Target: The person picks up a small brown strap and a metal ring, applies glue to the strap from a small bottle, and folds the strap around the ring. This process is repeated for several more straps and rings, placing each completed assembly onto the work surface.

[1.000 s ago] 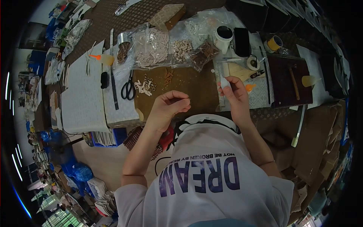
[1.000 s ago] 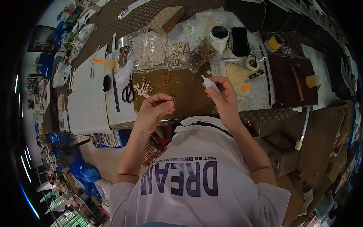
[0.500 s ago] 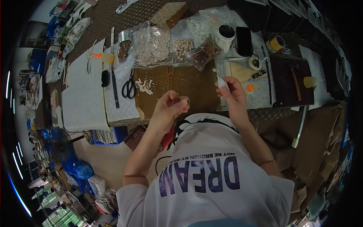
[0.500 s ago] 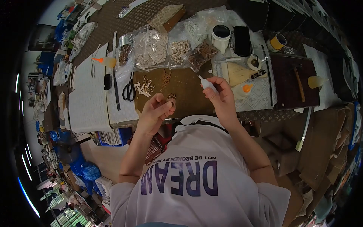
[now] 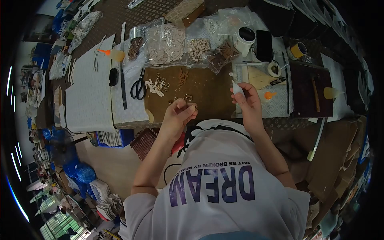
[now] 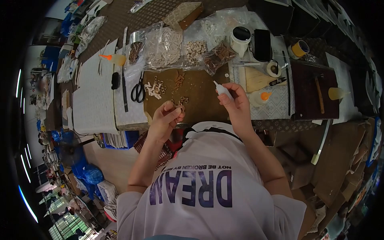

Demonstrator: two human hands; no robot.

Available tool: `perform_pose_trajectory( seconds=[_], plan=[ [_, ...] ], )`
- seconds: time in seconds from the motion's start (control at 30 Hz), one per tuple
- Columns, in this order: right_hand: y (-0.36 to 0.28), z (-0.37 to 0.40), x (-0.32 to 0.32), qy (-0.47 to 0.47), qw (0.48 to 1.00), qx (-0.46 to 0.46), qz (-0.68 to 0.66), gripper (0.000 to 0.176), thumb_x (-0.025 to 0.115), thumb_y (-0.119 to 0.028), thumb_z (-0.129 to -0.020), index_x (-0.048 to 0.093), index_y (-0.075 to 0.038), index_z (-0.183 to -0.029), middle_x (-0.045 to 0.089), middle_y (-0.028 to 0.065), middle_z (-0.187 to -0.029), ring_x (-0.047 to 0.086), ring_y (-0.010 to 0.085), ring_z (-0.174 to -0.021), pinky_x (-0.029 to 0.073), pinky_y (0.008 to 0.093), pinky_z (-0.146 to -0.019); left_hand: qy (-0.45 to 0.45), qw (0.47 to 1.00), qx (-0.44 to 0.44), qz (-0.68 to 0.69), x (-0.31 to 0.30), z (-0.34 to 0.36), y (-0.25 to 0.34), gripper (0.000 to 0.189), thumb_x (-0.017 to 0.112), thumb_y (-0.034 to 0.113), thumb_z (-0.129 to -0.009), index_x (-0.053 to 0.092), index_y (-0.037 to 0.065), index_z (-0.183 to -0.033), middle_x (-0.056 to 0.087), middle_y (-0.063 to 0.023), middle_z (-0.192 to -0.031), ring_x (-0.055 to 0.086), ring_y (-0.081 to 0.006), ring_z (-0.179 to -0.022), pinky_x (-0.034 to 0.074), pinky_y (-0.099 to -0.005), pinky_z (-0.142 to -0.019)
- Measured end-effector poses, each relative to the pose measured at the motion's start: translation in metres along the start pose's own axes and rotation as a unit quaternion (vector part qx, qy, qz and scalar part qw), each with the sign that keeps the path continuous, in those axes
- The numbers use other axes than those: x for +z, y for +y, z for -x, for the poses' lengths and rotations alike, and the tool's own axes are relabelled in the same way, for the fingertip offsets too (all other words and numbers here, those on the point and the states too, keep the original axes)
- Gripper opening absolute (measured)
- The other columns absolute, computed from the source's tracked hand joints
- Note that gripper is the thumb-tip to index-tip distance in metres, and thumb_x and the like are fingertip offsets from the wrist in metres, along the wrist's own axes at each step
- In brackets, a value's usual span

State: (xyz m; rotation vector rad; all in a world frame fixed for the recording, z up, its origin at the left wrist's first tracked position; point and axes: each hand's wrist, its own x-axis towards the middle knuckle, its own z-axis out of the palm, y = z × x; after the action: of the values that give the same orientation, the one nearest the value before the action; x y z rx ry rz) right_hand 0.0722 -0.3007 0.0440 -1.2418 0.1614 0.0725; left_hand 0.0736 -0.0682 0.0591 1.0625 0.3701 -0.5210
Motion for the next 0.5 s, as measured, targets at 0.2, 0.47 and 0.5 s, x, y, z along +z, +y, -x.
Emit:
perform_pose_trajectory(
  seconds=[0.2,0.47,0.5],
  plan=[
    [0.010,0.000,0.001,0.004,0.999,0.032,-0.007,0.030,0.058,-0.018,-0.089,0.049,-0.003,-0.114,0.057,0.0059,-0.106,0.053,0.0101,-0.090,0.043,0.0238,-0.078,0.202,0.977,0.059,-0.015,-0.094,-0.032,-0.058,0.030,0.060,-0.001,-0.079,0.036,0.013,-0.068,0.053,-0.0023,-0.070,0.054,-0.0119,-0.063,0.044,-0.0238,-0.056],
    [0.022,-0.003,0.007,-0.007,0.999,0.051,0.007,0.029,0.055,-0.020,-0.091,0.049,-0.003,-0.113,0.058,0.0060,-0.104,0.053,0.0098,-0.087,0.043,0.0238,-0.077,0.297,0.950,0.098,0.012,-0.155,-0.071,-0.119,0.031,0.057,-0.003,-0.078,0.033,0.013,-0.065,0.045,0.0008,-0.062,0.052,-0.0122,-0.059,0.042,-0.0236,-0.053],
    [0.022,-0.003,0.007,-0.005,0.999,0.051,0.006,0.029,0.054,-0.021,-0.092,0.049,-0.002,-0.113,0.058,0.0061,-0.104,0.053,0.0097,-0.087,0.043,0.0239,-0.077,0.300,0.949,0.095,0.003,-0.152,-0.074,-0.121,0.031,0.057,-0.003,-0.078,0.033,0.013,-0.065,0.044,0.0009,-0.062,0.052,-0.0121,-0.059,0.042,-0.0236,-0.053]
  ],
)
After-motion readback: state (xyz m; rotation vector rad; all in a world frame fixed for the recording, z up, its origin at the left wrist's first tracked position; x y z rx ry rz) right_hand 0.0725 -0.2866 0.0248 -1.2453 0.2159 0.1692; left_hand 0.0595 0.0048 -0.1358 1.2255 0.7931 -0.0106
